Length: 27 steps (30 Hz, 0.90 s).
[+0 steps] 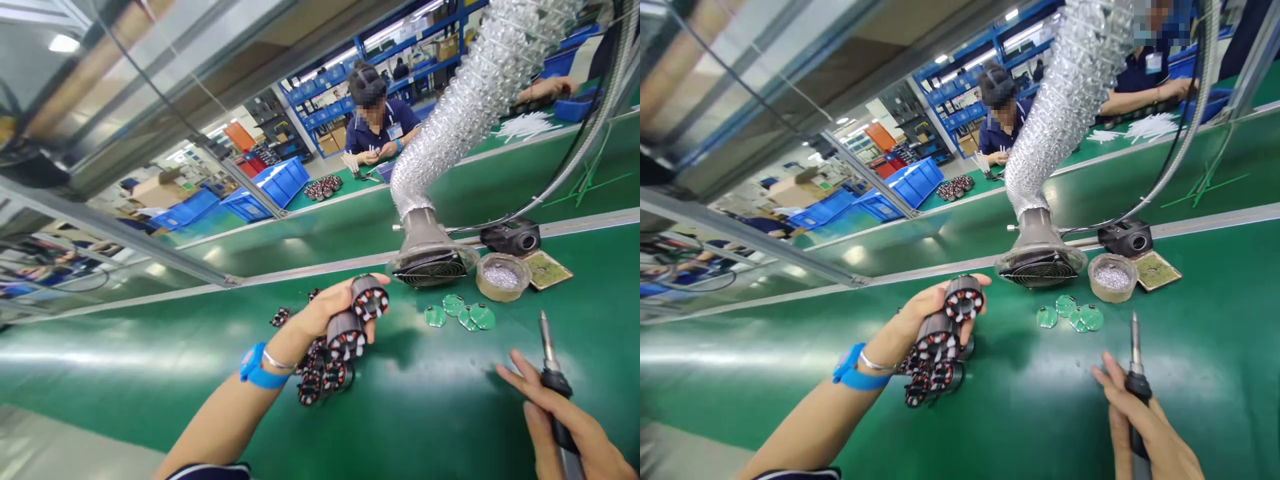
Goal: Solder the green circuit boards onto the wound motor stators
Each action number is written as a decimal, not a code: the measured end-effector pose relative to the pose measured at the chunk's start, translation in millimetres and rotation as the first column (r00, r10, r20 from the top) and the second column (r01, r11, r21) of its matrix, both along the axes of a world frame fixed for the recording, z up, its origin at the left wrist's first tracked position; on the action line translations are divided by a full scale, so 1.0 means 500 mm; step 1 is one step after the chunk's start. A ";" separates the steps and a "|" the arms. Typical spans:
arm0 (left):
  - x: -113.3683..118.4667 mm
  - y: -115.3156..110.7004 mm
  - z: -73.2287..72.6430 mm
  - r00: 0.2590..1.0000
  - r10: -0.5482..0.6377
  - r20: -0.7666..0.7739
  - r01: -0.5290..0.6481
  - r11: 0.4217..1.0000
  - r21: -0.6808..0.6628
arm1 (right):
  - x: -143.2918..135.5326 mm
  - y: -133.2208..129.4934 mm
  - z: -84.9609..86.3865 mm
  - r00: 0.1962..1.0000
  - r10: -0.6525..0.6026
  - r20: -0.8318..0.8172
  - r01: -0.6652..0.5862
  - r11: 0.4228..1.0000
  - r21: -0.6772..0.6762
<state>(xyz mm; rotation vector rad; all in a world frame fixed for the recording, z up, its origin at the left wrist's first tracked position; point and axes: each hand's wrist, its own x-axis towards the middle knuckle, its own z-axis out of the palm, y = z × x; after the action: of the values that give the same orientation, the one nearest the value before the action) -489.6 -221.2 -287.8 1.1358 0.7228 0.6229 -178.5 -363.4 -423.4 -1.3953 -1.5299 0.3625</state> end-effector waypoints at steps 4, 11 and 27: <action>0.072 -0.097 -0.016 0.999 -0.032 0.029 0.035 0.995 -0.098 | -0.059 -0.001 0.101 0.941 0.321 -0.109 -0.286 0.924 0.252; 0.152 -0.156 -0.042 0.999 -0.036 -0.010 0.036 0.999 0.027 | -0.128 -0.003 0.169 0.947 0.285 0.151 -0.322 0.809 0.491; 0.152 -0.164 0.000 0.893 -0.170 -0.416 0.363 0.819 0.444 | -0.114 -0.010 0.144 0.870 0.458 0.184 -0.493 0.821 0.288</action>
<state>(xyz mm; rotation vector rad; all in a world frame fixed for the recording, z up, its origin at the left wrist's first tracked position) -413.5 -303.0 -287.6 1.8545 0.6998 0.3659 -235.4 -368.5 -351.5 -0.7684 -1.9296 0.3183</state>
